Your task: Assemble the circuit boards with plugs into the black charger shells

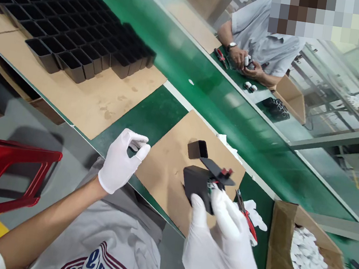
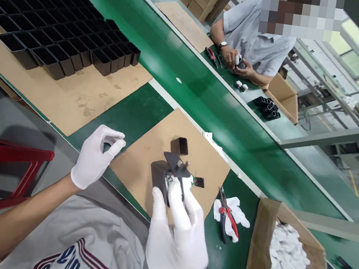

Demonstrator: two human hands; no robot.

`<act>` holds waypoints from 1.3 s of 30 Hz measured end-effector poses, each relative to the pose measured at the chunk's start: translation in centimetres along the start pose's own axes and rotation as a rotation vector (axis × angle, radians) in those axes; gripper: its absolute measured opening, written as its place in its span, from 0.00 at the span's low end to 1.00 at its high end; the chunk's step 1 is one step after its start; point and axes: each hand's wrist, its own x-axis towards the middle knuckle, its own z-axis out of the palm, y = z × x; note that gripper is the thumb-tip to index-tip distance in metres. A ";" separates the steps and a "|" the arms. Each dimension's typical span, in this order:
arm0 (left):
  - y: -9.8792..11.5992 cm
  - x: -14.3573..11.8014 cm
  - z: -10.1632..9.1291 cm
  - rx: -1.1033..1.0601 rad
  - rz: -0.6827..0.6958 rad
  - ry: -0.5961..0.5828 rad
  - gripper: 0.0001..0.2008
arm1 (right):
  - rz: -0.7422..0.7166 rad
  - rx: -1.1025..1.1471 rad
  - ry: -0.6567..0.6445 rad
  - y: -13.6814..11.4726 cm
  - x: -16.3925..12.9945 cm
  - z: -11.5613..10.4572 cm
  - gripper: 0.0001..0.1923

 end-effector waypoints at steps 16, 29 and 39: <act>0.3 0.1 -0.1 0.027 0.012 0.002 0.05 | 0.089 0.176 -0.189 0.9 -4.5 5.3 0.17; 0.3 -0.2 -0.2 0.048 0.023 0.000 0.05 | 0.129 0.264 -0.207 1.5 -4.8 5.4 0.14; 0.4 0.0 -0.2 0.049 0.023 0.000 0.05 | 0.471 0.549 -0.292 0.7 -4.2 5.1 0.11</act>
